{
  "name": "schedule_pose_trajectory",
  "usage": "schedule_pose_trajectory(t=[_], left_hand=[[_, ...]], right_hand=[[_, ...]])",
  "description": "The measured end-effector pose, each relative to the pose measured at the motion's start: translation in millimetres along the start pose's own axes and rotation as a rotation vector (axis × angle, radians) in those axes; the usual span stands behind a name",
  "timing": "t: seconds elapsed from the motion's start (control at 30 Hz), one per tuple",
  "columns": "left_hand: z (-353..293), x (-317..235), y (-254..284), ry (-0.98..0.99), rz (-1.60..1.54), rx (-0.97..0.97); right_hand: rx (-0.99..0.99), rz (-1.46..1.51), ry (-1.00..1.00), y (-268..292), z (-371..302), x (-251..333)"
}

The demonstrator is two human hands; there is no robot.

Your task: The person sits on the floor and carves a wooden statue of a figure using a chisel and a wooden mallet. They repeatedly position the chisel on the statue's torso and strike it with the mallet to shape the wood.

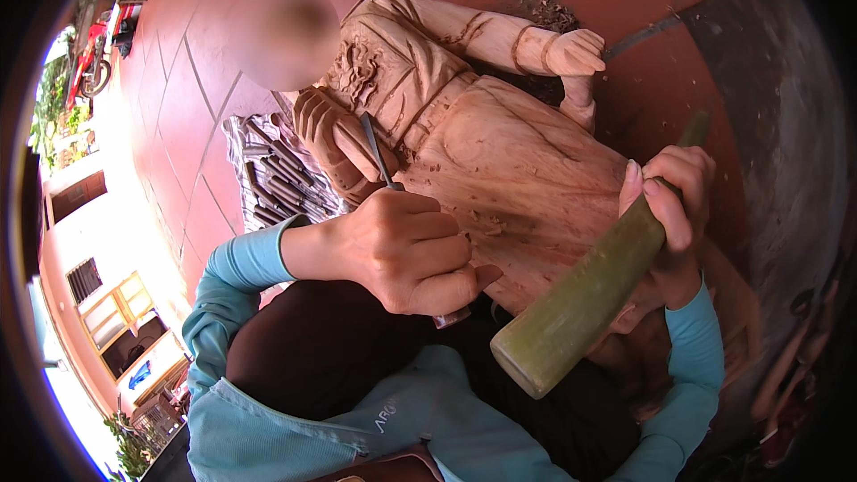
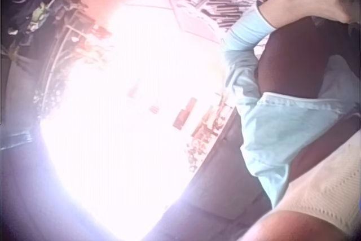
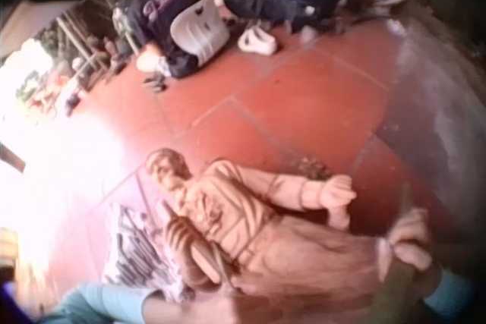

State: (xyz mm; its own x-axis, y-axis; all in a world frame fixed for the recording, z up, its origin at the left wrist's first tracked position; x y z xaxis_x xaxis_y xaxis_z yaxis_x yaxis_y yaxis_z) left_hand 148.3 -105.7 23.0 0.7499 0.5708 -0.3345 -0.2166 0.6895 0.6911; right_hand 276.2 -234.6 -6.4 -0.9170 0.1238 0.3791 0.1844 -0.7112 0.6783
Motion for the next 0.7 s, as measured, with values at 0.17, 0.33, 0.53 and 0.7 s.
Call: schedule_pose_trajectory(t=[0.17, 0.33, 0.53, 0.7], left_hand=[[-3.0, 5.4, 17.3, -0.001, -0.006, -0.065], [-2.1, 19.4, 57.5, 0.051, -0.195, -0.125], [2.7, -1.1, 16.9, -0.028, -0.036, 0.115], [2.4, -2.5, -3.4, -0.034, -0.083, 0.063]], right_hand=[[-0.004, 0.018, -0.004, -1.6, -2.5, -1.7], [-0.014, 0.013, -0.009, -1.9, -1.6, -1.6], [-0.008, 0.011, 0.0, -2.2, 0.4, -1.6], [-0.002, 0.006, -0.014, -2.0, -0.1, -2.0]])
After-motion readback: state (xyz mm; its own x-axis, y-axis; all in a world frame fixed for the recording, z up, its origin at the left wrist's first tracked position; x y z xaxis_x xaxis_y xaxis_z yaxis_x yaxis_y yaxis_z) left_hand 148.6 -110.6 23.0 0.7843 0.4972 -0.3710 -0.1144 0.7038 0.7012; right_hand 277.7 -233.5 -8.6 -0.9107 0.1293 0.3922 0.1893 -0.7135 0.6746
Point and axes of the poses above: each hand's wrist, its own z-axis towards the middle knuckle, its own y-axis out of the back of the hand, x = y × z, the point moved 9 cm from there along z, towards the middle knuckle, and after that the axes turned 6 degrees about -y, right-handed, at the moved point
